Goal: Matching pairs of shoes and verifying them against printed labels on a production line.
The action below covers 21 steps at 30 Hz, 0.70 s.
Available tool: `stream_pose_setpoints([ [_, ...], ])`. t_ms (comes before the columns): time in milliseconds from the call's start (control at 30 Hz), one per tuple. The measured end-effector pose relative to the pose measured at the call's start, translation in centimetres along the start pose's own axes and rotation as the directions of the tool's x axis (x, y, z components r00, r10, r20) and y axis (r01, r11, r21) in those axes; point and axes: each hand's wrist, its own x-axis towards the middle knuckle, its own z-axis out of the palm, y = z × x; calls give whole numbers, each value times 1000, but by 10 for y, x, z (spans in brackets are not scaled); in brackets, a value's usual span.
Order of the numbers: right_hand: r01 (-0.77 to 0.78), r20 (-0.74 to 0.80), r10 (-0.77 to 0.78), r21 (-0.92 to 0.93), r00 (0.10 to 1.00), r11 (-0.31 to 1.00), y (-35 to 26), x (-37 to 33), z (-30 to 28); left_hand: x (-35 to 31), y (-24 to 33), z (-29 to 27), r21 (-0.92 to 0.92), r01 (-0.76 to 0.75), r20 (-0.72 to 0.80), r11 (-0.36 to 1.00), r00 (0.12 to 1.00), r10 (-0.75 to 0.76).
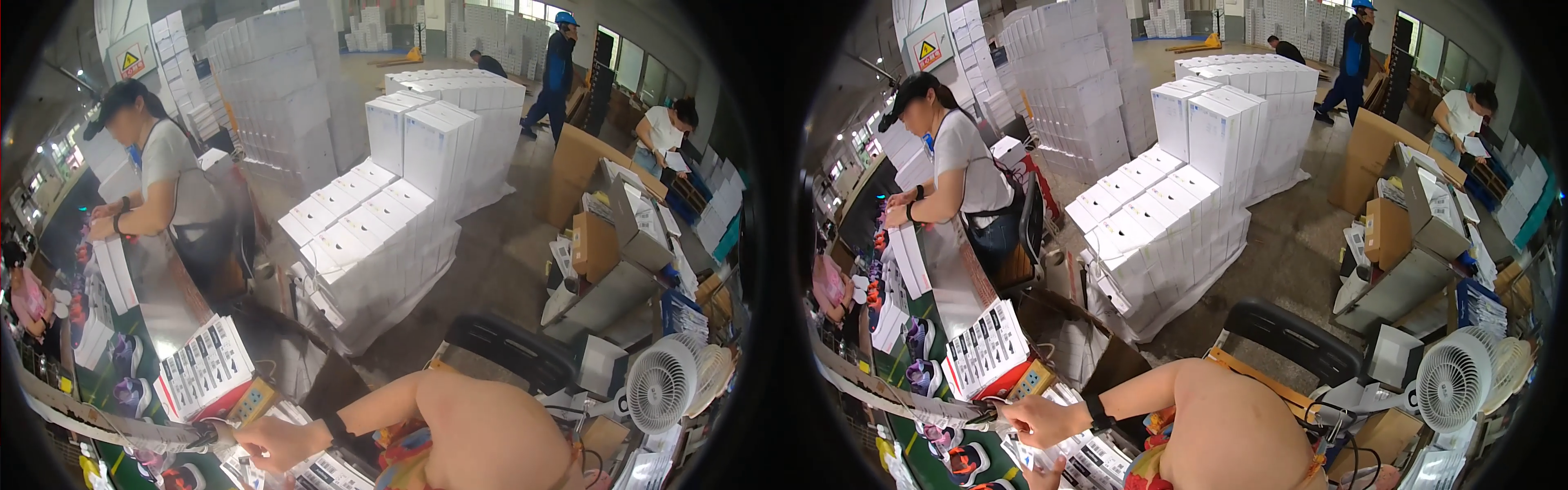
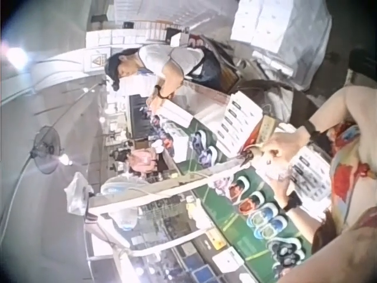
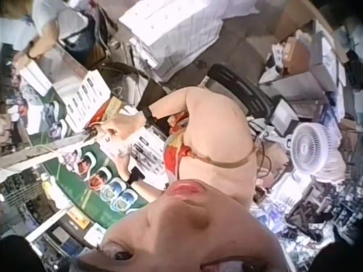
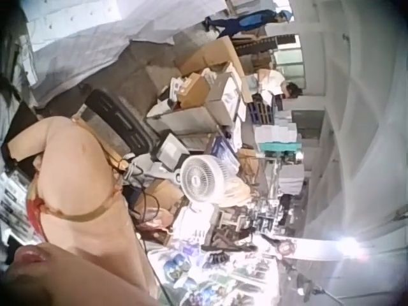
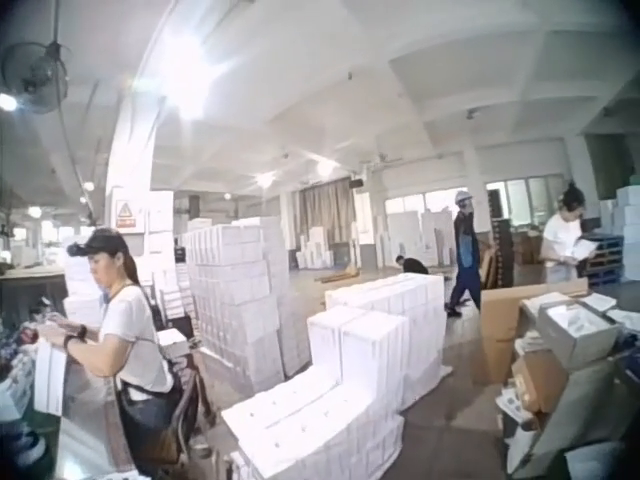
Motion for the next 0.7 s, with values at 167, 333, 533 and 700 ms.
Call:
stream_pose_setpoints([
  [167, -41, 122, 24, 137, 992, 990, -41, -9, -3, -90, 63, -35, -902, -95, -123, 420, 992, -41],
  [333, -81, 300, -10, 291, 954, 953, -88, 3, 20, -138, 121, -46, -892, -196, -433, 407, 628, -646],
  [533, -493, 642, 55, 528, 765, 691, -119, 14, 40, -200, 178, -48, -810, -407, -572, 423, 389, -722],
  [700, -476, 725, -77, 524, 684, 707, -155, 14, 52, -245, 218, -51, -774, -558, -577, 299, 429, -695],
])
